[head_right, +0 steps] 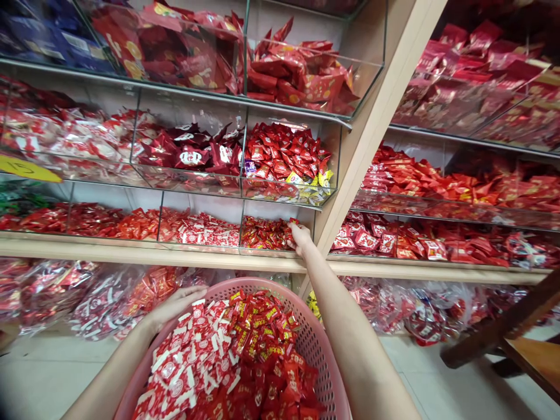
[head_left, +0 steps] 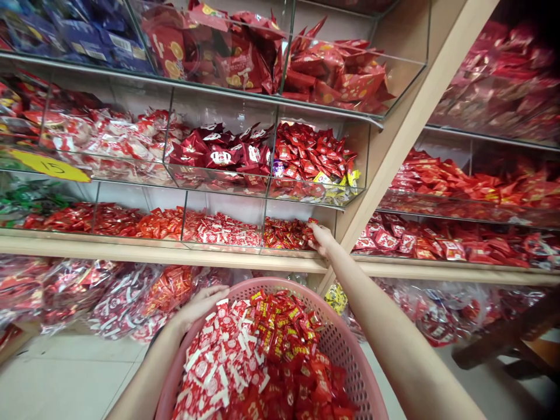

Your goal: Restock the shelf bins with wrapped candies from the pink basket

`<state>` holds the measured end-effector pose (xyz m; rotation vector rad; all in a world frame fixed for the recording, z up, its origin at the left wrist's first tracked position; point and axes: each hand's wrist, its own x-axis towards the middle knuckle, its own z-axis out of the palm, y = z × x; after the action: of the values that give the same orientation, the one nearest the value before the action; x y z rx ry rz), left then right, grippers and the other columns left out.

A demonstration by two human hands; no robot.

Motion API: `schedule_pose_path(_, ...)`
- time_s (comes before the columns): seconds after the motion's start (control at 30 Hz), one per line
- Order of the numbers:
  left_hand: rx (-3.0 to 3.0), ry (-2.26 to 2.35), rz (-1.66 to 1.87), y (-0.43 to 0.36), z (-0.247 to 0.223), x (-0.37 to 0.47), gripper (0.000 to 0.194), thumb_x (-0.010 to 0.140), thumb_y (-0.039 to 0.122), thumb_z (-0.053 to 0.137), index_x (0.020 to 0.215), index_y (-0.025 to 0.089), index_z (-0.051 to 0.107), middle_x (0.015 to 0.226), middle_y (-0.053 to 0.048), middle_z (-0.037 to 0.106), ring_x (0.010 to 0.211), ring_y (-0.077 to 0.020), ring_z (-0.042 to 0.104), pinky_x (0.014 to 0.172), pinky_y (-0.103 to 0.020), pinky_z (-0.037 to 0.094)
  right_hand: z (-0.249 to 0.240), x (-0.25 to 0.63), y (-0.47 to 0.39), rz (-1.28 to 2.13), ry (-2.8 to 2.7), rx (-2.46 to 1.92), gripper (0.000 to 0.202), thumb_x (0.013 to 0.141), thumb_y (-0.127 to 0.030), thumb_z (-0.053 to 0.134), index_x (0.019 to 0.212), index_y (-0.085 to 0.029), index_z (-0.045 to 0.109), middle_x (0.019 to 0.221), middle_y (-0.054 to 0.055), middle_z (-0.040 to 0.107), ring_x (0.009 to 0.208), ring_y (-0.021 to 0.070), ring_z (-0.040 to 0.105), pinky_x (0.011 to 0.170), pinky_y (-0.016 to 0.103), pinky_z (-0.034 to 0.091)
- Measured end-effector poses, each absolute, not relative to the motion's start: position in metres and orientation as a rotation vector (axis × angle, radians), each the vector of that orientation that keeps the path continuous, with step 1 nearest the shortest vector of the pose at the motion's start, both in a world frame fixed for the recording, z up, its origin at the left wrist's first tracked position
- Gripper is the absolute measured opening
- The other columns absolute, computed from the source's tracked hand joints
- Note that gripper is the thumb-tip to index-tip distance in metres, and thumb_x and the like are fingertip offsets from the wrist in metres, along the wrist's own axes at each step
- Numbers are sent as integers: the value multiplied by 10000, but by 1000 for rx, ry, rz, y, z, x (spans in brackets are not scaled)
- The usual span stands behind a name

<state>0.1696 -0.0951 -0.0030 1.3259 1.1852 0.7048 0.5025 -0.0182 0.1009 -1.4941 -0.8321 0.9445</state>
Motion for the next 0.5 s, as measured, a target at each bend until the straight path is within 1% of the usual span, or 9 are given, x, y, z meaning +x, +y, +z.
schedule_pose_path(0.13, 1346, 1175, 712, -94, -3, 170, 458, 669, 491, 602, 1000, 178, 643, 1058, -47, 658, 1059, -252, 546, 874, -290, 432, 110, 504, -24, 1069, -818, -1346, 105, 814, -279, 469, 802, -175, 472, 590, -9, 570, 406, 54, 474, 290, 106, 265)
schedule_pose_path(0.23, 1303, 1158, 722, -93, -7, 170, 465, 656, 493, 615, 1001, 184, 643, 1061, -47, 657, 1021, -249, 571, 866, -294, 439, 119, 501, -38, 1127, -840, -1257, 128, 813, -292, 479, 821, -167, 505, 671, 16, 610, 428, 46, 483, 289, 99, 239)
schedule_pose_path(0.33, 1255, 1136, 753, -93, -12, 170, 479, 641, 480, 638, 1005, 169, 641, 1042, -68, 664, 1011, -258, 576, 884, -325, 428, 126, 491, -65, 1231, -954, -1145, 202, 785, -341, 523, 869, -160, 556, 762, 38, 628, 450, 46, 492, 284, 101, 214)
schedule_pose_path(0.43, 1272, 1138, 767, -92, -14, 169, 494, 640, 484, 638, 1007, 153, 641, 1036, -86, 664, 1024, -271, 565, 907, -357, 406, 122, 479, -100, 1339, -1133, -1122, 276, 745, -396, 570, 912, -176, 576, 809, 30, 621, 467, 48, 499, 286, 111, 208)
schedule_pose_path(0.5, 1276, 1132, 764, -92, -14, 169, 501, 638, 489, 636, 1011, 155, 642, 1022, -88, 669, 1009, -273, 573, 903, -364, 407, 111, 473, -120, 1381, -1245, -1182, 296, 732, -424, 580, 908, -187, 578, 784, 11, 607, 482, 57, 503, 312, 126, 254)
